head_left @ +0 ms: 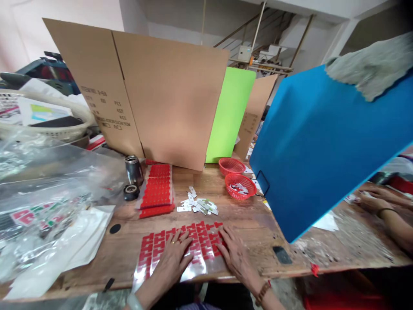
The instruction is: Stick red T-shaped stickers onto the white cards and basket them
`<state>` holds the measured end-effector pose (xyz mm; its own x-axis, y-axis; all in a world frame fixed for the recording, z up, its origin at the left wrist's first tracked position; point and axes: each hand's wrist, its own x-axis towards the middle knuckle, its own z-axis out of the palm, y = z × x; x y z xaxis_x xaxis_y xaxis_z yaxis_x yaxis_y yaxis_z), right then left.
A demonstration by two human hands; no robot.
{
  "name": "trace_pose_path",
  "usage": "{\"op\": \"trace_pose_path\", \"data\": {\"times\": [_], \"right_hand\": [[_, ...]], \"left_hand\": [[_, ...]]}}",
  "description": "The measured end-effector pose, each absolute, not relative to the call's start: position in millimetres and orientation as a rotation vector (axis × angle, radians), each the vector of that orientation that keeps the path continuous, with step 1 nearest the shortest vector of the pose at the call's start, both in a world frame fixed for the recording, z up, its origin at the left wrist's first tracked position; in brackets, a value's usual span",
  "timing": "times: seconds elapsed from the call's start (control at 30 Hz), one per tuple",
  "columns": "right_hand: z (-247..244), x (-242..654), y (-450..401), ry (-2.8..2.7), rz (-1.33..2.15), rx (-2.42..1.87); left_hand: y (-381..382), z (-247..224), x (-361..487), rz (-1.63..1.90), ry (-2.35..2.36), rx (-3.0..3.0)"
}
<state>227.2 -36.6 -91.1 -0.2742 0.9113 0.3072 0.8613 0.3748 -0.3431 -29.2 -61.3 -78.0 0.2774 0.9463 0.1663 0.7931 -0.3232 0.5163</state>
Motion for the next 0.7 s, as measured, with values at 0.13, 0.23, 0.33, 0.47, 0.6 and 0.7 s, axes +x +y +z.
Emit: {"op": "trace_pose_path", "data": {"times": [0.13,0.23,0.33,0.47,0.6,0.7], "right_hand": [[-112.4,231.3,-41.6,-2.183,-0.050,-1.536],[-120.5,230.6,-43.2,-2.161,-0.141,-1.546],[-123.4,229.2,-44.6,-2.141,-0.179,-1.539],[-126.3,229.3,-46.3,-2.139,-0.188,-1.506],[-132.0,231.9,-46.6,-2.116,-0.150,-1.520],[-133.7,233.4,-47.2,-2.122,-0.126,-1.502]], "left_hand": [[-56.6,-71.9,-36.6,0.646,1.481,2.220],[-46.8,-64.0,-41.1,0.712,1.475,2.180],[-25.8,-56.8,-43.7,0.804,1.579,2.203],[14.7,-52.6,-48.0,0.793,1.717,2.317],[39.1,-51.5,-54.2,0.698,1.674,2.372],[38.1,-50.1,-57.0,0.666,1.549,2.390]]}}
